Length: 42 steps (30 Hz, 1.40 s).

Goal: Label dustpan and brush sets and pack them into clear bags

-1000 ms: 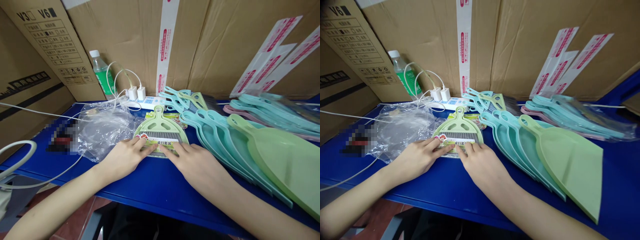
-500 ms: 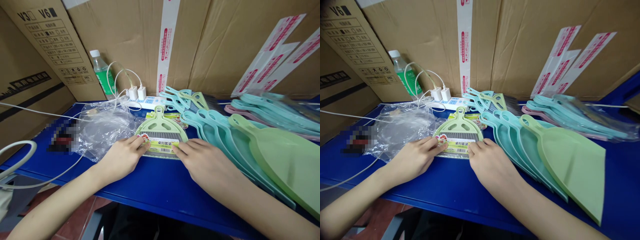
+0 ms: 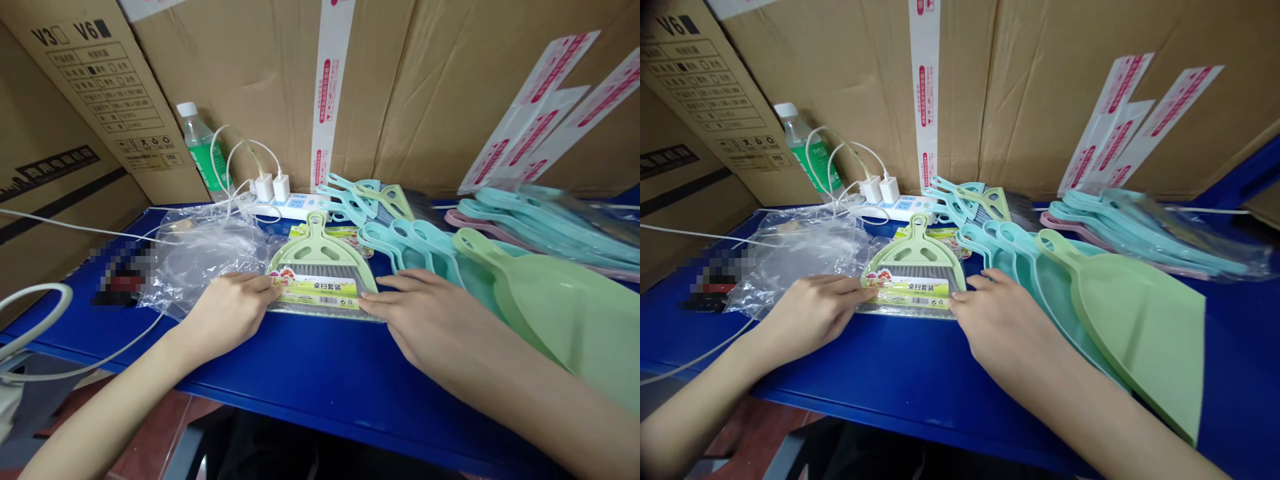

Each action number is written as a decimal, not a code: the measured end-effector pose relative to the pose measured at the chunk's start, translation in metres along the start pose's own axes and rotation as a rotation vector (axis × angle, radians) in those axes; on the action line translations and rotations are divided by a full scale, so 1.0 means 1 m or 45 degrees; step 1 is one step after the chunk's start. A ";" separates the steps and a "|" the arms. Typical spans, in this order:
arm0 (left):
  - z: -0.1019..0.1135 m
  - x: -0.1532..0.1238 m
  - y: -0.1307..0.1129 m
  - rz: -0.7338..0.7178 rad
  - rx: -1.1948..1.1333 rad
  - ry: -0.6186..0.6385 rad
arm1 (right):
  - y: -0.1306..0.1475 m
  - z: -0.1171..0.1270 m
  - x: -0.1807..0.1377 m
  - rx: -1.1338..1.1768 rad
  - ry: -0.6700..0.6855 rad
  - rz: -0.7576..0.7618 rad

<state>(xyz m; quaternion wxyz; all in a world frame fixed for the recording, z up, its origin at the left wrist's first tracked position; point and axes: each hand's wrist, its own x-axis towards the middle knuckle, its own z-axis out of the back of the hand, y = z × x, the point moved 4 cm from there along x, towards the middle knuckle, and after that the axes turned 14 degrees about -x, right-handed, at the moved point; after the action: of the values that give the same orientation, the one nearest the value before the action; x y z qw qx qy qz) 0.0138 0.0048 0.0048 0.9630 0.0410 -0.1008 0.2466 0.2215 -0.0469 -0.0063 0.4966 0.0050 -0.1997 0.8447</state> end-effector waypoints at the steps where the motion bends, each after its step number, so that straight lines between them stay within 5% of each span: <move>1: 0.000 0.000 0.001 0.013 -0.012 0.009 | -0.001 0.000 0.000 0.021 0.017 -0.012; 15: 0.005 -0.002 0.011 -0.012 -0.087 -0.137 | -0.019 0.004 0.009 0.444 0.062 -0.283; 19: 0.006 -0.002 0.016 0.152 -0.033 -0.224 | -0.018 0.001 0.010 0.370 0.061 -0.398; 23: -0.002 -0.003 0.025 0.402 -0.032 -0.077 | -0.017 -0.003 0.010 0.332 0.166 -0.468; 27: -0.009 -0.002 0.029 0.556 -0.218 0.023 | -0.013 -0.007 0.011 0.382 0.252 -0.463; 34: -0.017 -0.003 0.033 0.570 -0.651 -0.029 | -0.010 -0.010 0.011 0.424 0.275 -0.490; 42: -0.010 -0.005 0.038 0.519 -1.082 -0.310 | -0.017 -0.007 0.010 0.686 -0.012 -0.571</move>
<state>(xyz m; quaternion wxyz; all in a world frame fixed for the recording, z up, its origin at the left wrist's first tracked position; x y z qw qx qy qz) -0.0070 0.0366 -0.0044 0.8078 -0.3478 -0.3104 0.3608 0.2317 -0.0285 -0.0054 0.6498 0.1835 0.0340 0.7369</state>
